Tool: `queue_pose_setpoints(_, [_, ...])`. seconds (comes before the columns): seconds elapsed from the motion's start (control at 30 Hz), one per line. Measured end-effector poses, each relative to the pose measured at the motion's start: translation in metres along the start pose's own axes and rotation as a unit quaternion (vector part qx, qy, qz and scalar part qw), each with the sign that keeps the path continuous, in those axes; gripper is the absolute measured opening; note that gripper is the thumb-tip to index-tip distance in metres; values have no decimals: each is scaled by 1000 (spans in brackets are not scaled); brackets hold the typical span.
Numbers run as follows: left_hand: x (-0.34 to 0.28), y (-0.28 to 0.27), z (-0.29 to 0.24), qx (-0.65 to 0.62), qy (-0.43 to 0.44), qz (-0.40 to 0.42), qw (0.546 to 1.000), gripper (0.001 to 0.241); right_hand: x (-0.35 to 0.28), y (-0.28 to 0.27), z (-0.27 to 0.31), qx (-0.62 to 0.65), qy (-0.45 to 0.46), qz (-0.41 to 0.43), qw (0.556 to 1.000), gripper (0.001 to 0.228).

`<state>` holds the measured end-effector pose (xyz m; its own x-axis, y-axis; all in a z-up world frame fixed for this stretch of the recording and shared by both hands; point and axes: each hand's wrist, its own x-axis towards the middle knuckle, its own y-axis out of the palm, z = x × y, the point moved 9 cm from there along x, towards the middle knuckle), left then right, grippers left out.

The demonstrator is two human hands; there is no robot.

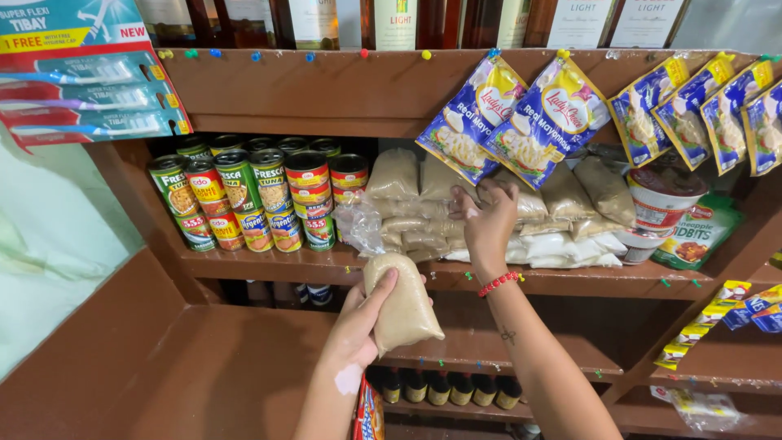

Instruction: Stocking various grocery items such as bags of sugar and bottles of vinegar from boxes onto store shelves.

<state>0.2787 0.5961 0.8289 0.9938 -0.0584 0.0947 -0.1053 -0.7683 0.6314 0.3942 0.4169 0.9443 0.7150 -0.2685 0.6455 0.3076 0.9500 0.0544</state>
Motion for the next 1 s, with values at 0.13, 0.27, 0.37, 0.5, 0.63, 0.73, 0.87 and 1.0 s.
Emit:
queue_pose_setpoints(0.13, [1,-3,11,31,5,-26,999,49,1,0,-39,113,15,54,992,28])
queue_pose_setpoints(0.27, [-1,-10,20,137,61,-50,987,47,-41,-27,2,13,-96,83,992,33])
queue_pose_setpoints(0.37, [-11,4,19,228,78,-26,970,46,-95,-46,53,-109,-247,123,955,41])
queue_pose_setpoints(0.5, [-28,47,26,339,45,97,935,47,-141,-64,83,-220,-432,163,859,51])
queue_pose_setpoints(0.63, [-41,78,38,400,78,144,902,45,-130,-85,64,-294,-383,164,860,41])
queue_pose_setpoints(0.73, [-39,95,41,379,141,112,908,45,-146,-94,20,-152,-295,214,919,28])
queue_pose_setpoints(0.87, [-33,105,45,348,297,38,888,45,-199,-98,-123,129,189,310,923,21])
queue_pose_setpoints(1.0, [-8,73,79,298,229,-76,924,45,-208,-114,-116,103,64,287,950,27])
